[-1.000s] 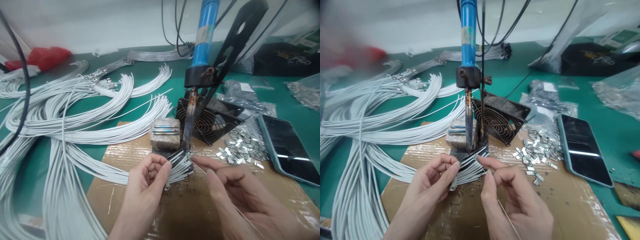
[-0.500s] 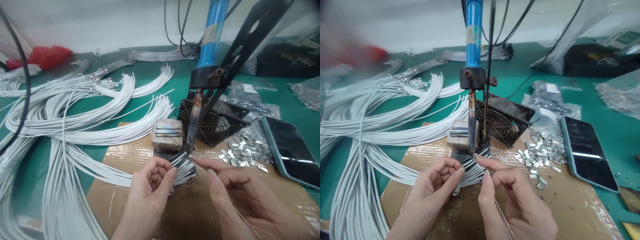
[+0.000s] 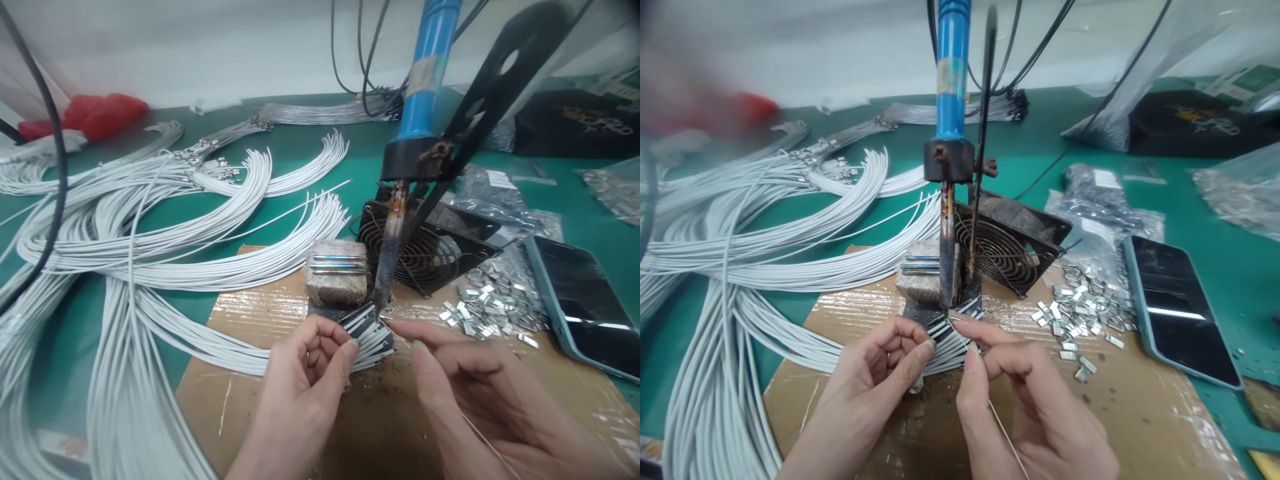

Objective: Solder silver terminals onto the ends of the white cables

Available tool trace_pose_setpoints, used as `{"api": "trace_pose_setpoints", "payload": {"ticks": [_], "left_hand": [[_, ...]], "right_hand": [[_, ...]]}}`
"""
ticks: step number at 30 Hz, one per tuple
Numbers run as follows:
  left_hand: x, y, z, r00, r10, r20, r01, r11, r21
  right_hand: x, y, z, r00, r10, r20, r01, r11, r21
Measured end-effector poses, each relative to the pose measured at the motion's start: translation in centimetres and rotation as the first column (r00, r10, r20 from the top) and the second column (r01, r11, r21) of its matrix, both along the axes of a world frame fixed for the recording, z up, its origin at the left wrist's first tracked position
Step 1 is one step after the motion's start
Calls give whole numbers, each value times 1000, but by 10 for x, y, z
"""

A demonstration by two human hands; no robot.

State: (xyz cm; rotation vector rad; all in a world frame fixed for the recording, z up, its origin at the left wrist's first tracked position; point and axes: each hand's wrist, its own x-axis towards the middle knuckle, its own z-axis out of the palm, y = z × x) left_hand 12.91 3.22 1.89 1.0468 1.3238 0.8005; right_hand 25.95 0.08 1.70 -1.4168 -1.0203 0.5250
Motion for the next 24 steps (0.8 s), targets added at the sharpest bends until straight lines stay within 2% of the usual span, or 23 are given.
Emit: {"api": "trace_pose_setpoints", "payload": {"ticks": [11, 17, 24], "left_hand": [[0, 1, -2, 1000, 5, 9, -5, 1000, 9], [-1, 0, -5, 1000, 2, 10, -2, 1000, 18], [0, 0, -4, 1000, 10, -23, -9, 1000, 15]], "right_hand": [[3, 1, -1, 1000, -7, 30, 6, 1000, 14], [9, 2, -6, 994, 71, 80, -77, 994, 77], [10, 2, -5, 992, 50, 117, -62, 992, 105]]}}
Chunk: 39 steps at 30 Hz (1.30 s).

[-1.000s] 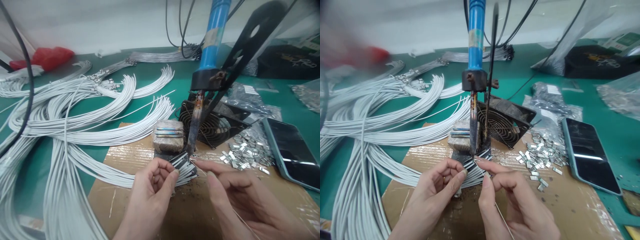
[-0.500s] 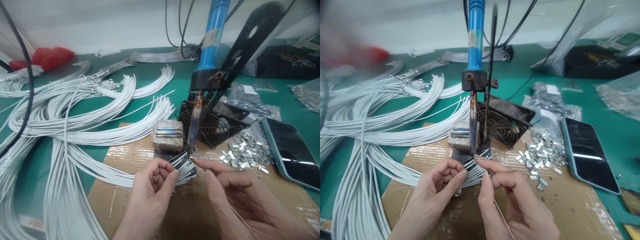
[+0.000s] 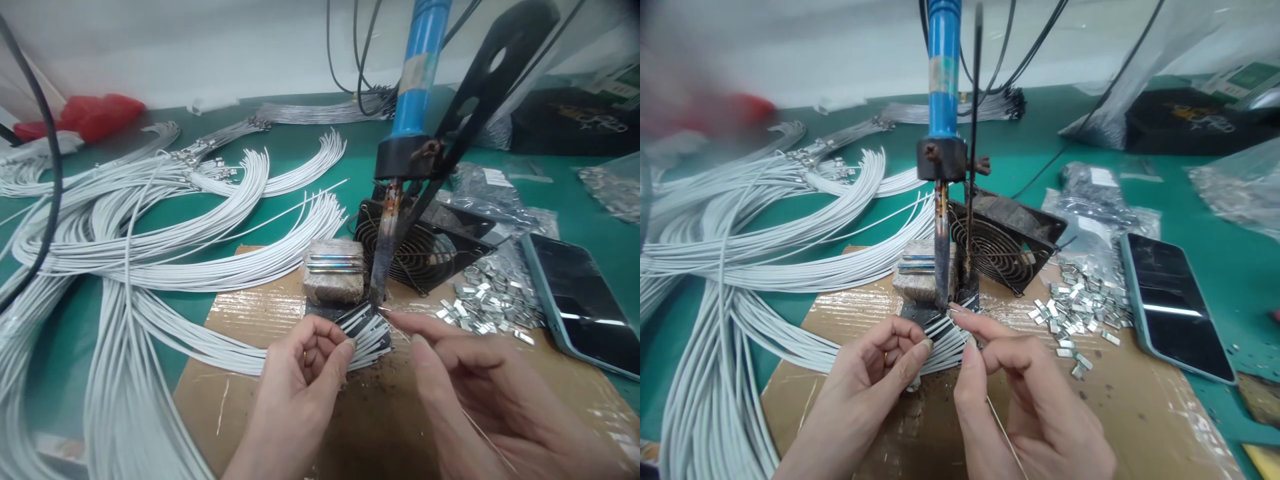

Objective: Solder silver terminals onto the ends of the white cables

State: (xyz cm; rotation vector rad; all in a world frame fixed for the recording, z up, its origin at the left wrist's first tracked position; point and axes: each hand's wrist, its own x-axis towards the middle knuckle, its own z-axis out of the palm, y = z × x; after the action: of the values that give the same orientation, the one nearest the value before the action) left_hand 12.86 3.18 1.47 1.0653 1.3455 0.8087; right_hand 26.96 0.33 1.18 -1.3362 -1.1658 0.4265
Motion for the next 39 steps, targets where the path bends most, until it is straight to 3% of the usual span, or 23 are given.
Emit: {"api": "trace_pose_setpoints", "payload": {"ticks": [10, 28, 34, 39], "left_hand": [[-1, 0, -3, 1000, -9, 11, 8, 1000, 20], [2, 3, -1, 998, 23, -57, -21, 999, 25], [-4, 0, -8, 996, -5, -87, 10, 998, 66], [-5, -3, -8, 991, 8, -136, 1, 998, 61]], "right_hand": [[10, 5, -2, 998, -40, -49, 36, 996, -83], [32, -10, -17, 998, 28, 60, -22, 995, -102], [46, -23, -30, 915, -6, 404, 84, 981, -175], [65, -39, -27, 894, -175, 412, 273, 943, -192]]}}
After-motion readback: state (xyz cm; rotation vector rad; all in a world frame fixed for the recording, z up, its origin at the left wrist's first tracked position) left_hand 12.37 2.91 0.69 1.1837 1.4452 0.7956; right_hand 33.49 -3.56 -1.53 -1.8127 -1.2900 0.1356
